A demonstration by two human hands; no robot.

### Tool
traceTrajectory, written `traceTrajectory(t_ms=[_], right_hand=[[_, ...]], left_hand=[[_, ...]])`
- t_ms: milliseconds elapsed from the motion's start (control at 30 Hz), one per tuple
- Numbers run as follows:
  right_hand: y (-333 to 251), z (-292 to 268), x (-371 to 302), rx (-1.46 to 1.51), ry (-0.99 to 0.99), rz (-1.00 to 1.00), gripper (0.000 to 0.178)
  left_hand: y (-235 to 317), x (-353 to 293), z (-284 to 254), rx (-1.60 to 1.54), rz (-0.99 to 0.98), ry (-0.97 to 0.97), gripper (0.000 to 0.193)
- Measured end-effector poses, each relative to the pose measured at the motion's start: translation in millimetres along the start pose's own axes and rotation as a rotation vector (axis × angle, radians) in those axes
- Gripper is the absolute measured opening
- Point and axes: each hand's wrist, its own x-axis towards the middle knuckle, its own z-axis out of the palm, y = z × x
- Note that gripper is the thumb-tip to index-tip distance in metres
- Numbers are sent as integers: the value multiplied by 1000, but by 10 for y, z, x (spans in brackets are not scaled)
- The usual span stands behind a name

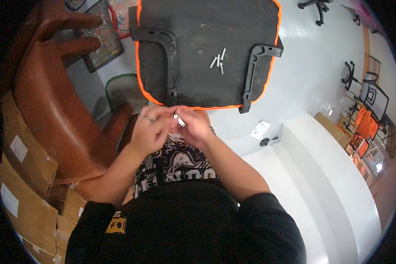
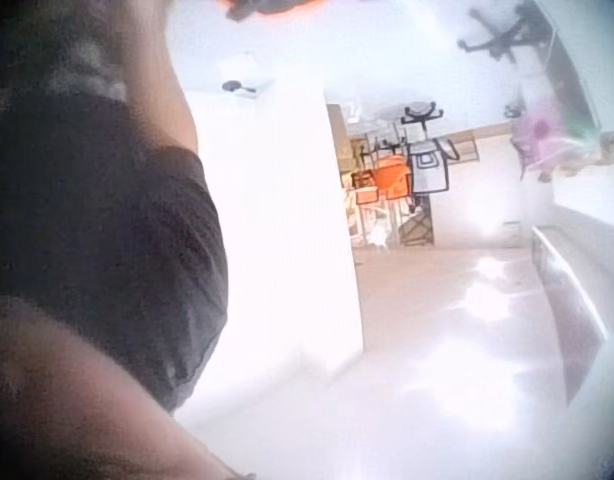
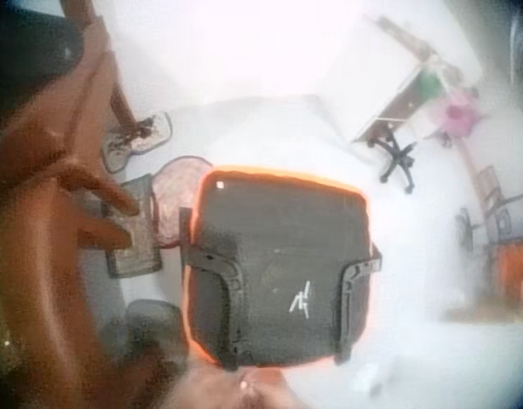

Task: The person assembles an office chair by attaching the orange mesh seat cover to the black plastic frame using screws. They insert and tighten multiple screws at various points around the seat perimeter.

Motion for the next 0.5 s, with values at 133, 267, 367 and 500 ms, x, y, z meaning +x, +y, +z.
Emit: traceTrajectory(t_ms=[133, 267, 367, 500], right_hand=[[-494, -580, -22, -291, 183, -375, 14], [-754, -943, -73, -451, 345, -485, 12], [-903, -1175, -179, -445, 394, -456, 13], [-1167, -1531, -218, -730, 566, -581, 15]], left_hand=[[-278, 614, 140, 160, -138, 245, 33], [-630, 1017, 326, 395, -721, 295, 92], [-563, 1190, 486, 419, -971, 189, 115], [-683, 1163, 628, 530, -979, 228, 118]])
